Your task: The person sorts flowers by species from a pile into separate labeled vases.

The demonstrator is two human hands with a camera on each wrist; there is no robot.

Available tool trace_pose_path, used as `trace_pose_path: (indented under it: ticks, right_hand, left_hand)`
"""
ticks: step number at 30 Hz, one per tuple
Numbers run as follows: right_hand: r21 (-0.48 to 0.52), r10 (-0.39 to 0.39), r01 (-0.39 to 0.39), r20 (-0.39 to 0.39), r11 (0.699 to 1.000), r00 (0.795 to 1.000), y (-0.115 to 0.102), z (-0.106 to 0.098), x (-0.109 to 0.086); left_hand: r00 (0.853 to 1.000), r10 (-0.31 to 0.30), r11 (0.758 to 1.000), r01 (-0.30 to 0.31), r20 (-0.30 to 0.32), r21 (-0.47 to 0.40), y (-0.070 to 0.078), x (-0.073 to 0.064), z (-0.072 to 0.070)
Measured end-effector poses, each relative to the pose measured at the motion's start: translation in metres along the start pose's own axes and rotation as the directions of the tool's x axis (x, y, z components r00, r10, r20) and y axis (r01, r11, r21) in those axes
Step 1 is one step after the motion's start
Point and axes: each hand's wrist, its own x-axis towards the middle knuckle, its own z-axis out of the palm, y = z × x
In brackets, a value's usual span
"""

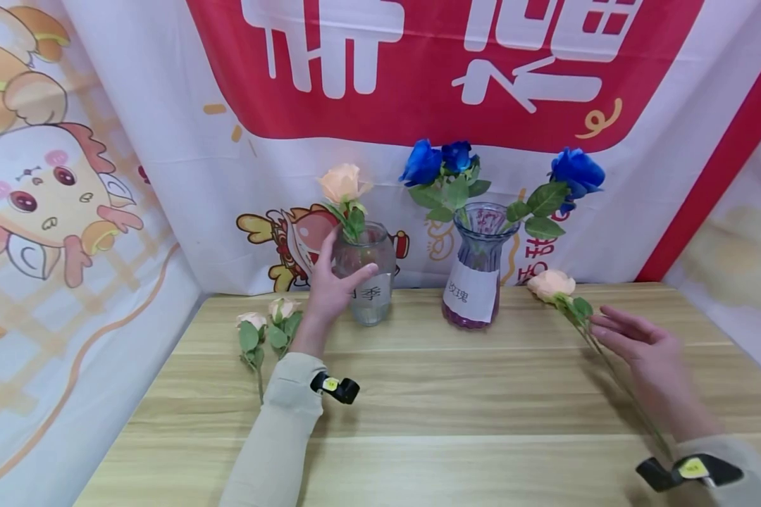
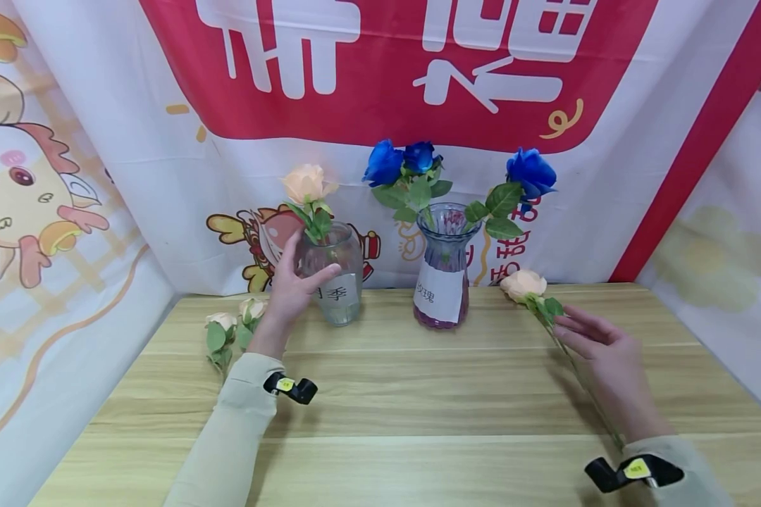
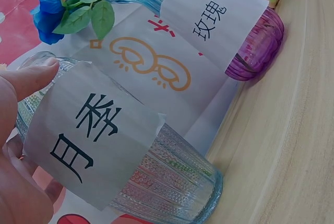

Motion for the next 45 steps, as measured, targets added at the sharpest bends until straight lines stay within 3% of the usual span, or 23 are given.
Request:
trace_pose_path:
  ticks: [6, 9, 11, 14, 15, 19, 23, 29, 32, 34, 36, 40, 45]
  right_hand:
    - [-0.189, 0.087, -0.085, 0.002, 0.978, 0.996, 0.002, -0.032, 0.002]
    - [-0.367, 0.150, -0.143, -0.009, 0.919, 0.989, 0.005, -0.039, 0.006]
    - [-0.505, 0.188, -0.172, -0.019, 0.846, 0.982, 0.007, -0.042, 0.010]
    - [-0.630, 0.239, -0.186, -0.001, 0.754, 0.971, 0.008, -0.043, 0.016]
    - [-0.648, 0.260, -0.198, 0.000, 0.735, 0.966, 0.008, -0.043, 0.018]
    - [-0.655, 0.336, -0.249, 0.008, 0.714, 0.942, 0.008, -0.044, 0.027]
    - [-0.645, 0.361, -0.260, 0.027, 0.719, 0.932, 0.009, -0.045, 0.033]
    - [-0.560, 0.408, -0.309, 0.059, 0.769, 0.911, 0.008, -0.042, 0.036]
    - [-0.397, 0.405, -0.344, 0.081, 0.851, 0.911, 0.008, -0.036, 0.034]
    - [-0.247, 0.369, -0.335, 0.105, 0.909, 0.923, 0.009, -0.031, 0.032]
    - [-0.093, 0.336, -0.326, 0.125, 0.941, 0.934, 0.008, -0.024, 0.030]
    - [0.067, 0.285, -0.293, 0.114, 0.954, 0.952, 0.005, -0.007, 0.027]
    - [0.128, 0.257, -0.256, 0.010, 0.958, 0.966, 0.000, 0.018, 0.024]
  left_hand:
    - [1.000, 0.003, 1.000, -0.003, -0.004, 0.005, 0.002, 0.000, 0.001]
    - [1.000, 0.003, 1.000, -0.003, -0.008, 0.009, 0.002, 0.001, 0.000]
    - [1.000, -0.001, 1.000, 0.001, -0.011, 0.009, 0.001, 0.001, -0.001]
    - [1.000, -0.012, 1.000, 0.012, -0.015, 0.002, 0.001, 0.001, -0.002]
    - [1.000, -0.014, 1.000, 0.014, -0.014, -0.001, 0.001, 0.001, -0.002]
    - [1.000, -0.011, 1.000, 0.010, -0.014, -0.015, 0.001, 0.000, -0.002]
    - [1.000, 0.004, 1.000, -0.004, -0.009, -0.013, 0.002, 0.000, -0.001]
    - [1.000, 0.015, 1.000, -0.015, -0.009, -0.003, 0.003, 0.000, 0.000]
    - [1.000, 0.015, 1.000, -0.015, -0.007, -0.001, 0.002, 0.001, 0.001]
    - [1.000, 0.015, 1.000, -0.015, -0.005, 0.000, 0.002, 0.001, 0.001]
    - [1.000, 0.012, 1.000, -0.012, -0.005, 0.000, 0.002, 0.001, 0.001]
    - [1.000, 0.002, 1.000, -0.002, -0.004, -0.003, 0.002, 0.000, 0.001]
    - [1.000, -0.010, 1.000, 0.010, -0.001, -0.010, 0.002, 0.000, 0.001]
